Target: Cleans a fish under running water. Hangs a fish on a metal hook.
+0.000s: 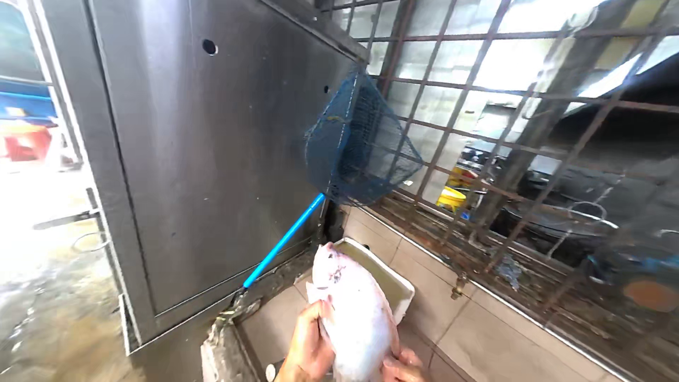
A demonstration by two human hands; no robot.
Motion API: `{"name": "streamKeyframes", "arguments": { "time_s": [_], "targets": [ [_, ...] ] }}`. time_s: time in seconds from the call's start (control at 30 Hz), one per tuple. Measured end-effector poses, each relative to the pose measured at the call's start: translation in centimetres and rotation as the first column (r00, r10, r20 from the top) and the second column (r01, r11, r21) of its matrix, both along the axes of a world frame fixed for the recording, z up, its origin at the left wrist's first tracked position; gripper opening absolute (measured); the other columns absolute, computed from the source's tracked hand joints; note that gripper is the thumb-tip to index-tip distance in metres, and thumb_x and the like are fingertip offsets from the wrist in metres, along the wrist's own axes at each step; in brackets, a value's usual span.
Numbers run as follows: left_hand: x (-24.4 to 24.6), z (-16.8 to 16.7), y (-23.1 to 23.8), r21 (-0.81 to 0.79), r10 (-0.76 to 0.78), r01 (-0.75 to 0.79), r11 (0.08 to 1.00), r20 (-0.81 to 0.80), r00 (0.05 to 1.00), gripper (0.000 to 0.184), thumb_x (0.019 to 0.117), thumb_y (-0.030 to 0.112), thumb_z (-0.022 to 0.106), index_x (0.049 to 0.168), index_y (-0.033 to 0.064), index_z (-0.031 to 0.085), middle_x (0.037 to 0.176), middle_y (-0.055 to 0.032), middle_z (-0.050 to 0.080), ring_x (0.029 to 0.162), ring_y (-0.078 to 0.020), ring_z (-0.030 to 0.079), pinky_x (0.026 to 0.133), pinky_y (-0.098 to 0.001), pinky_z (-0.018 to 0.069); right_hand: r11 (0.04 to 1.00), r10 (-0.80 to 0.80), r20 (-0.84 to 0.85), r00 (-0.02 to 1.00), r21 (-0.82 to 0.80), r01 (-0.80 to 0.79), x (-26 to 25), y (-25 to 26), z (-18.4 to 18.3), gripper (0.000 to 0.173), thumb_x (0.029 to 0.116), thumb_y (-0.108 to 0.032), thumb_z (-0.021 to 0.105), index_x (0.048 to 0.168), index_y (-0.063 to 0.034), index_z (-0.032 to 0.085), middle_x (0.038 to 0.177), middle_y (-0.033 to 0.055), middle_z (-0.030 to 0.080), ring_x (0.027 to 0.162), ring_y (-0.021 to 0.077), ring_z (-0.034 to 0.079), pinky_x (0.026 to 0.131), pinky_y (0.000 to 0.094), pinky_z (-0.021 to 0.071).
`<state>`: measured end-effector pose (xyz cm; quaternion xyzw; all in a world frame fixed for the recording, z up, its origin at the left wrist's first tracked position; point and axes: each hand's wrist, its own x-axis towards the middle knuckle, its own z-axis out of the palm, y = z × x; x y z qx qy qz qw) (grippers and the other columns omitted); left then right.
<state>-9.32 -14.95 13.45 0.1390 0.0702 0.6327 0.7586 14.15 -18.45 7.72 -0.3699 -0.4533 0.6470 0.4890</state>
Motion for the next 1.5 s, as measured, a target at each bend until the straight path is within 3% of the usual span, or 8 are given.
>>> {"name": "streamKeyframes", "arguments": {
  "time_s": [0.17, 0.37, 0.47, 0.57, 0.97, 1.2, 1.3, 1.5],
  "targets": [
    [-0.9, 2.2, -2.2, -0.027, 0.226, -0.225, 0.974, 0.031, 0.974, 0.017, 0.0884, 0.010, 0.047, 0.093, 0.0083, 0.063, 0.083, -0.0106, 0.073, 0.077, -0.0203, 0.074, 0.069, -0.0407, 0.0634, 0.976, 0.213, 0.058, 0.975, 0.023, -0.215, -0.3, 1.2, 2.6, 0.004, 0.0932, -0.017, 0.065, 0.096, -0.0147, 0.065, 0.062, -0.0060, 0.058, 0.051, 0.0055, 0.054, 0.051, 0.0253, 0.0497],
    [-1.0, 3.9, -4.6, -0.017, 0.405, -0.404, 0.914, 0.035, 0.914, 0.018, 0.0943, 0.012, 0.043, 0.099, 0.0072, 0.060, 0.089, -0.0122, 0.072, 0.082, -0.0230, 0.074, 0.072, -0.0445, 0.0636, 1.000, -0.001, 0.149, 0.989, -0.026, 0.005, -4.3, -2.7, 1.3, 0.022, 0.1060, -0.017, 0.050, 0.105, 0.0008, 0.064, 0.076, 0.0039, 0.067, 0.063, 0.0125, 0.064, 0.059, 0.0311, 0.0576],
    [-0.9, 3.7, -5.6, -0.018, 0.457, -0.457, 0.889, 0.029, 0.889, 0.017, 0.0904, 0.008, 0.046, 0.101, 0.0058, 0.058, 0.091, -0.0140, 0.071, 0.085, -0.0247, 0.073, 0.073, -0.0466, 0.0630, 0.970, -0.071, -0.100, 0.992, -0.238, 0.046, -7.8, -4.5, 0.2, 0.033, 0.1119, -0.024, 0.040, 0.122, 0.0017, 0.058, 0.096, 0.0123, 0.073, 0.084, 0.0219, 0.072, 0.075, 0.0394, 0.0616],
    [-1.1, 3.5, -6.6, -0.014, 0.470, -0.470, 0.882, -0.006, 0.882, 0.016, 0.0893, 0.008, 0.048, 0.101, 0.0054, 0.059, 0.091, -0.0141, 0.071, 0.084, -0.0247, 0.073, 0.073, -0.0460, 0.0631, 0.914, -0.265, -0.299, 0.917, -0.382, 0.140, -10.3, -5.0, 1.3, 0.024, 0.1105, -0.018, 0.041, 0.118, -0.0017, 0.057, 0.087, 0.0116, 0.070, 0.073, 0.0205, 0.070, 0.067, 0.0361, 0.0609],
    [-4.5, 3.5, -7.1, -0.016, 0.419, -0.419, 0.908, -0.009, 0.908, 0.018, 0.0889, 0.004, 0.044, 0.099, 0.0081, 0.059, 0.088, -0.0107, 0.073, 0.082, -0.0222, 0.074, 0.071, -0.0446, 0.0637, 0.895, -0.374, -0.444, 0.814, -0.403, 0.191, -14.9, -6.0, 1.4, 0.020, 0.1087, -0.015, 0.041, 0.110, -0.0032, 0.057, 0.084, 0.0111, 0.070, 0.073, 0.0207, 0.070, 0.071, 0.0362, 0.0622],
    [-6.5, 2.9, -6.1, -0.022, 0.300, -0.300, 0.954, 0.009, 0.954, 0.017, 0.0868, 0.003, 0.048, 0.094, 0.0084, 0.062, 0.085, -0.0103, 0.074, 0.079, -0.0205, 0.075, 0.069, -0.0424, 0.0641, 0.903, -0.386, 0.197, 0.901, -0.118, 0.413, -14.4, -6.6, 2.8, 0.016, 0.1016, -0.007, 0.054, 0.106, 0.0065, 0.061, 0.088, 0.0140, 0.069, 0.079, 0.0216, 0.070, 0.072, 0.0393, 0.0609],
    [-8.0, 1.3, -5.9, 0.064, 0.229, -0.225, 0.972, -0.083, 0.970, 0.024, 0.0834, 0.002, 0.048, 0.084, 0.0142, 0.069, 0.081, -0.0045, 0.076, 0.077, -0.0146, 0.074, 0.071, -0.0374, 0.0634, 0.800, -0.592, 0.619, 0.516, 0.374, 0.469, -7.4, -7.7, 4.8, 0.037, 0.0939, -0.023, 0.070, 0.110, 0.0093, 0.065, 0.103, 0.0247, 0.070, 0.097, 0.0364, 0.069, 0.085, 0.0548, 0.0566],
    [-3.9, -0.8, -3.1, 0.248, -0.026, 0.094, 0.964, -0.265, 0.964, 0.032, 0.0765, -0.004, 0.058, 0.101, 0.0146, 0.066, 0.086, -0.0025, 0.077, 0.080, -0.0123, 0.074, 0.076, -0.0359, 0.0630, 0.868, -0.397, 0.699, 0.595, 0.497, -0.004, -4.9, -6.6, 16.4, 0.093, 0.0798, -0.037, 0.085, 0.156, -0.0082, 0.040, 0.129, 0.0160, 0.067, 0.115, 0.0265, 0.067, 0.098, 0.0458, 0.0565]
  ]
}}
